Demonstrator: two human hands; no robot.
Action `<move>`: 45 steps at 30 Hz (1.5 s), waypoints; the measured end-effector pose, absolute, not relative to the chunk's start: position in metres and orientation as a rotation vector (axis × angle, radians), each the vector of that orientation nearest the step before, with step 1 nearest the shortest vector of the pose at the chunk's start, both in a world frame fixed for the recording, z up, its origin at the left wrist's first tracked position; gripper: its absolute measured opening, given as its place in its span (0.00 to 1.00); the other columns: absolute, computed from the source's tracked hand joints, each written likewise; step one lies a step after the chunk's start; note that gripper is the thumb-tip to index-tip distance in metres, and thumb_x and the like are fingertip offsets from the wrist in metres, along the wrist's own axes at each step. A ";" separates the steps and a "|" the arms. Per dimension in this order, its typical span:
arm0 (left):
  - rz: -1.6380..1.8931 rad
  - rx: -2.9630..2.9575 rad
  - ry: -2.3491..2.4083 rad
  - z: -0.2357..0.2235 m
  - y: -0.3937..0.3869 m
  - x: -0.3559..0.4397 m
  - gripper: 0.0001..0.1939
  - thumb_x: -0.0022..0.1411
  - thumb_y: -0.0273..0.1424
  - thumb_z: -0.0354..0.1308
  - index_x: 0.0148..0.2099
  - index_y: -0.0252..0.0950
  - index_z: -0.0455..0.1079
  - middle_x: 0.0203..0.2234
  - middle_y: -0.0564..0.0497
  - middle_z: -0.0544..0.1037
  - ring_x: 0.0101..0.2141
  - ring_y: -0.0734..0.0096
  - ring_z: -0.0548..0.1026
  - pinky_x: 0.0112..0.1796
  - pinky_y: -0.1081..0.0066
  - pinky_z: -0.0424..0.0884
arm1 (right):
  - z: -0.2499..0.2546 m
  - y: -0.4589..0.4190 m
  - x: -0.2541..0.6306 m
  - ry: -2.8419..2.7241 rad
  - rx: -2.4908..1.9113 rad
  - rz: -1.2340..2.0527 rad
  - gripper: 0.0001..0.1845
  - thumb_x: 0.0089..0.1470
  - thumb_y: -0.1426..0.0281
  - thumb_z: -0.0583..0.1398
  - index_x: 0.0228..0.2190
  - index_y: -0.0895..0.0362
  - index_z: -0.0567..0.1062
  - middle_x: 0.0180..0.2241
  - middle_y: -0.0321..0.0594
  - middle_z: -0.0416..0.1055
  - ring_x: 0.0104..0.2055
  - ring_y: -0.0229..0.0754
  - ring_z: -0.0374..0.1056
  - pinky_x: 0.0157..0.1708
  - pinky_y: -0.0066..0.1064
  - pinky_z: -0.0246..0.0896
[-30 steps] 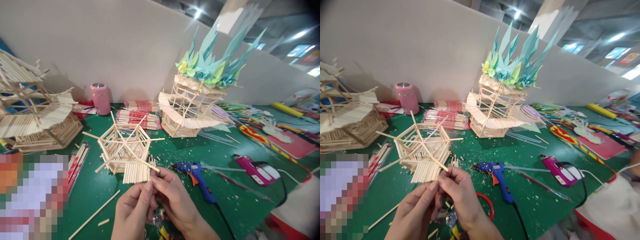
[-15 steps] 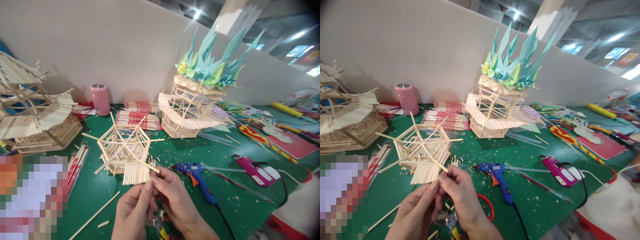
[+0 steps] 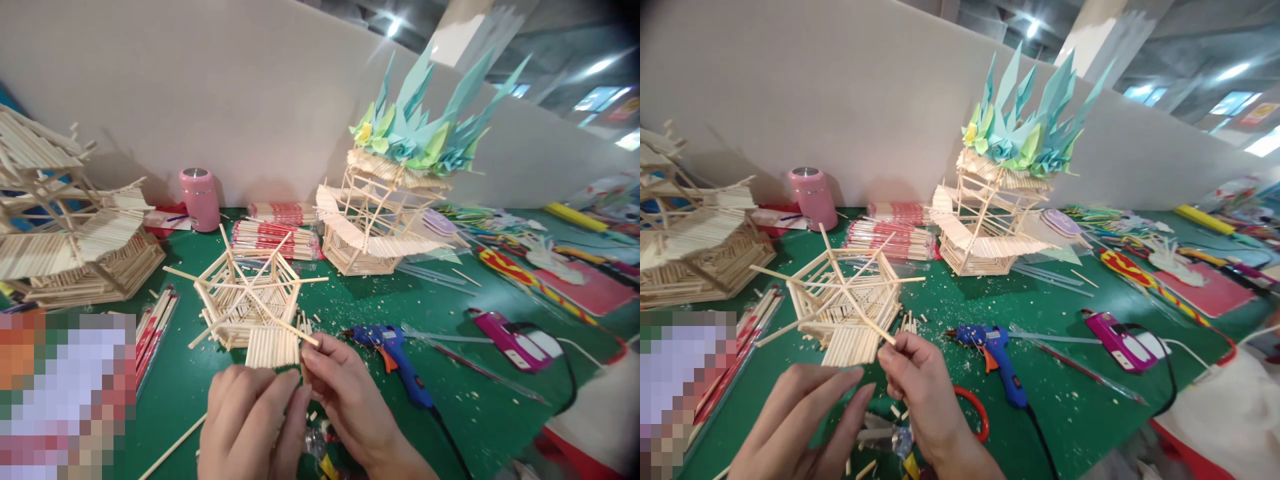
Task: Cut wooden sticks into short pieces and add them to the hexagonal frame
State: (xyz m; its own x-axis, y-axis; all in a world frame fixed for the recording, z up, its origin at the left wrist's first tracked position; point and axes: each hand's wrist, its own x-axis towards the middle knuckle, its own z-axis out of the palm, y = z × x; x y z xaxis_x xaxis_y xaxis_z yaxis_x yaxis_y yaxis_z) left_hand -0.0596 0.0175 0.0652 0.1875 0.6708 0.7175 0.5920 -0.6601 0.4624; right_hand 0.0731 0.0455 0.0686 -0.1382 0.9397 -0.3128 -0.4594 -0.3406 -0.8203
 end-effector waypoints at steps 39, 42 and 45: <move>1.454 2.596 1.452 0.060 0.036 -0.062 0.09 0.56 0.21 0.58 0.40 0.34 0.71 0.30 0.48 0.70 0.30 0.66 0.67 0.32 0.65 0.59 | 0.071 0.047 0.072 -0.590 -1.081 1.692 0.14 0.38 0.63 0.70 0.23 0.57 0.74 0.19 0.29 0.59 0.20 0.29 0.47 0.21 0.22 0.43; 1.467 2.603 1.446 0.060 0.037 -0.061 0.08 0.56 0.21 0.58 0.40 0.34 0.71 0.31 0.48 0.69 0.30 0.66 0.66 0.32 0.65 0.59 | 0.070 0.047 0.072 -0.588 -1.085 1.695 0.14 0.37 0.62 0.70 0.23 0.57 0.74 0.19 0.29 0.59 0.20 0.29 0.48 0.21 0.22 0.43; 1.446 2.605 1.450 0.061 0.037 -0.061 0.09 0.56 0.21 0.58 0.40 0.34 0.71 0.32 0.48 0.69 0.31 0.65 0.66 0.32 0.65 0.58 | 0.070 0.046 0.073 -0.591 -1.095 1.697 0.15 0.36 0.62 0.71 0.23 0.57 0.74 0.19 0.29 0.59 0.21 0.29 0.48 0.21 0.22 0.43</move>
State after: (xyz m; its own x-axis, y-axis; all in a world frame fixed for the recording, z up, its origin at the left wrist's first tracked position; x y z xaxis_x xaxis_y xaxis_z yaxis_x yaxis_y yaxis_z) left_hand -0.0606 0.0375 0.0610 0.2418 0.6081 0.7561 0.7577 -0.6051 0.2444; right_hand 0.0726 0.0464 0.0700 -0.1003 0.9148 -0.3912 -0.4743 -0.3896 -0.7895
